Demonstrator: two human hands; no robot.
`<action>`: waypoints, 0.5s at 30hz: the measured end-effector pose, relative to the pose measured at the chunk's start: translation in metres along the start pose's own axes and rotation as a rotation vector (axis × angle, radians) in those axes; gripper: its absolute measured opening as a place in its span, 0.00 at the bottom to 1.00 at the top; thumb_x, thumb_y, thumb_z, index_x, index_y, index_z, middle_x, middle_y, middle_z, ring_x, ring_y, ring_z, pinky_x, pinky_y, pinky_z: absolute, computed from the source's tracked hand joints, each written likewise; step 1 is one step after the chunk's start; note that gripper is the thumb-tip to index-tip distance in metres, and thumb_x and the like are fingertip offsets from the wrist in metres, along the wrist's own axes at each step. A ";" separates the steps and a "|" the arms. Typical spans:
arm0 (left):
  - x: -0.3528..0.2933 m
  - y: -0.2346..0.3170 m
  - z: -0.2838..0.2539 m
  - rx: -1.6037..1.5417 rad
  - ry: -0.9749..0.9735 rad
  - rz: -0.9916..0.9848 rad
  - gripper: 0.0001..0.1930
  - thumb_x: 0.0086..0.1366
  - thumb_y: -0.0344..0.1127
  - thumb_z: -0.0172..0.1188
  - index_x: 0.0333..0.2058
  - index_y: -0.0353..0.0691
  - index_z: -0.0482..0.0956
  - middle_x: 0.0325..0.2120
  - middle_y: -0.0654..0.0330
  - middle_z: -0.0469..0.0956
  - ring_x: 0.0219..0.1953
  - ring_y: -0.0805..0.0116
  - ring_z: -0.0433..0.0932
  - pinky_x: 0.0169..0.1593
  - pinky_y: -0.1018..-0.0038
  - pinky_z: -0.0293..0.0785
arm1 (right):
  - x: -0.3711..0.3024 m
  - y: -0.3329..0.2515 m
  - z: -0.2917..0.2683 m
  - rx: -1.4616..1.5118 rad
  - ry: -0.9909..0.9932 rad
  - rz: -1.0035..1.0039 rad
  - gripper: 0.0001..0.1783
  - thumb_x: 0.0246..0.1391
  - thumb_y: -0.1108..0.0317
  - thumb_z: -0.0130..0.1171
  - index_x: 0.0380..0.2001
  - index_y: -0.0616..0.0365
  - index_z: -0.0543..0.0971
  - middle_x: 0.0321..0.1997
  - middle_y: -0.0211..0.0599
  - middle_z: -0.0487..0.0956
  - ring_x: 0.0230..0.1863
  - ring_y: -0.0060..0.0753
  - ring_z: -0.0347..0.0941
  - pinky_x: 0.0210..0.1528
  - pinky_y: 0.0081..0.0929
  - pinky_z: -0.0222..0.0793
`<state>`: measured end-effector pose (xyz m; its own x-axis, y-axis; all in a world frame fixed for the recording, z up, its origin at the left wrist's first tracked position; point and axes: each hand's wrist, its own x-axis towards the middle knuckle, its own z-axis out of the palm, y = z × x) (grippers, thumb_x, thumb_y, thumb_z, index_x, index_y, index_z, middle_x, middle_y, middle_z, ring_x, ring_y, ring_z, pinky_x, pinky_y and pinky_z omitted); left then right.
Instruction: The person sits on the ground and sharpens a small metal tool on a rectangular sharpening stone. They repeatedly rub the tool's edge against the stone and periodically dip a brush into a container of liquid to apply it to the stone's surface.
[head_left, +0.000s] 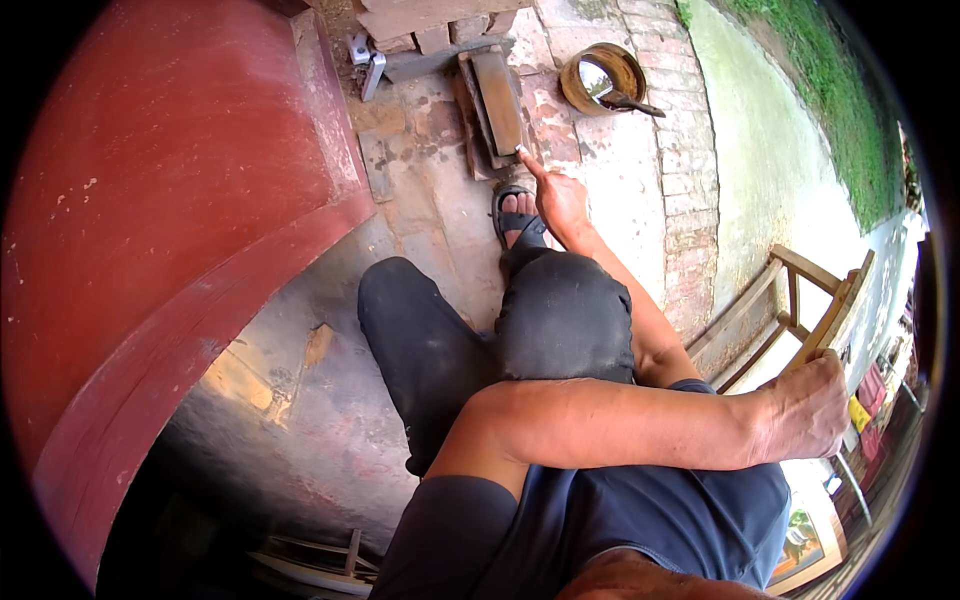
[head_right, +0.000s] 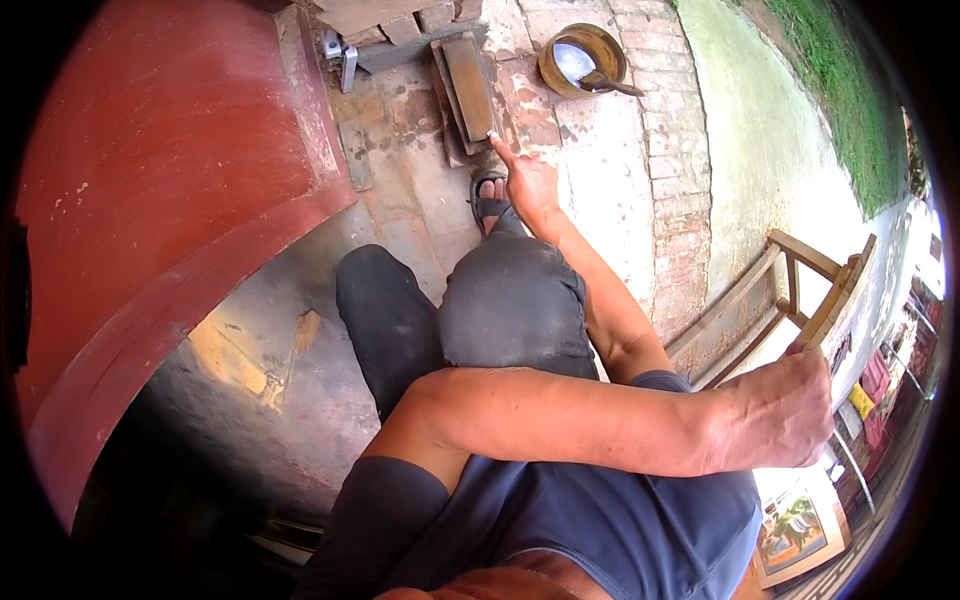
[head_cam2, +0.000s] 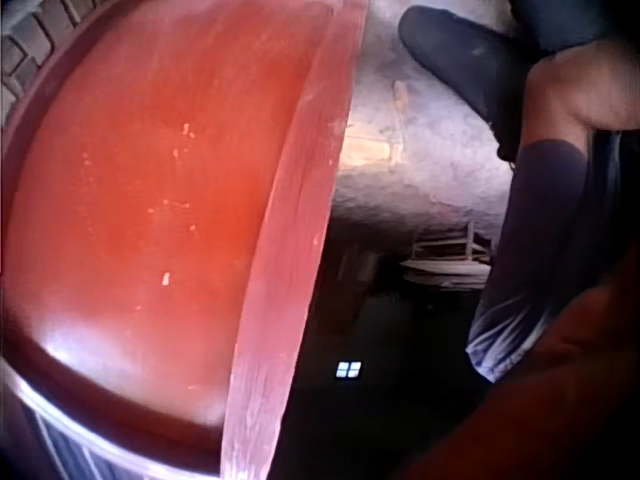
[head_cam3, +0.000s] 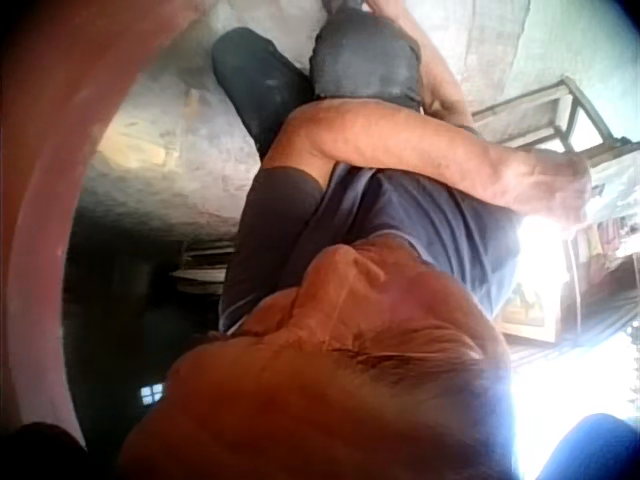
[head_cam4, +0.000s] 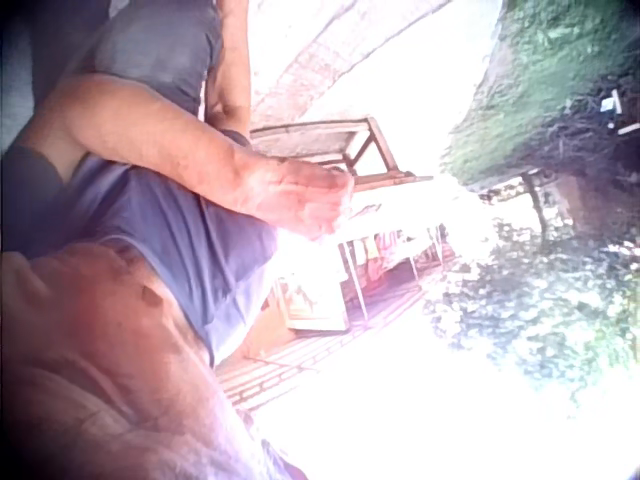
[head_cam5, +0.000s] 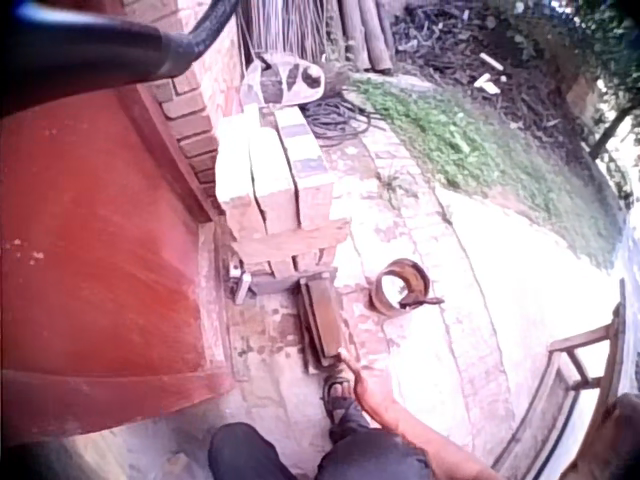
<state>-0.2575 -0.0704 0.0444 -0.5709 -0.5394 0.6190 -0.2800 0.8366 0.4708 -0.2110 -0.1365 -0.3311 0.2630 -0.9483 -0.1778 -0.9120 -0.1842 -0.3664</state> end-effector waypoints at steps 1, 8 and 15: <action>0.001 0.001 -0.001 -0.004 -0.039 0.024 0.06 0.71 0.34 0.57 0.38 0.43 0.82 0.37 0.61 0.78 0.51 0.48 0.76 0.62 0.47 0.69 | 0.000 0.001 0.000 -0.016 0.012 -0.007 0.41 0.55 0.75 0.53 0.72 0.28 0.74 0.24 0.50 0.81 0.26 0.54 0.81 0.30 0.50 0.75; 0.017 0.006 0.007 -0.245 -0.258 0.085 0.09 0.71 0.36 0.59 0.42 0.41 0.84 0.40 0.57 0.82 0.51 0.48 0.77 0.62 0.47 0.71 | 0.024 0.000 -0.032 -0.055 0.018 -0.009 0.34 0.62 0.72 0.53 0.70 0.30 0.75 0.33 0.46 0.86 0.32 0.53 0.84 0.34 0.49 0.78; 0.008 0.009 0.001 -0.068 -0.093 0.070 0.07 0.71 0.36 0.58 0.42 0.45 0.85 0.38 0.62 0.82 0.49 0.49 0.78 0.60 0.48 0.71 | 0.029 0.015 -0.040 1.029 -0.138 0.353 0.20 0.68 0.70 0.58 0.61 0.62 0.78 0.43 0.43 0.89 0.29 0.29 0.84 0.26 0.28 0.75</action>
<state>-0.2650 -0.0673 0.0530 -0.6575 -0.4659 0.5922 -0.1858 0.8619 0.4717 -0.2292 -0.1774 -0.3050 0.1301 -0.8560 -0.5003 -0.2612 0.4572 -0.8501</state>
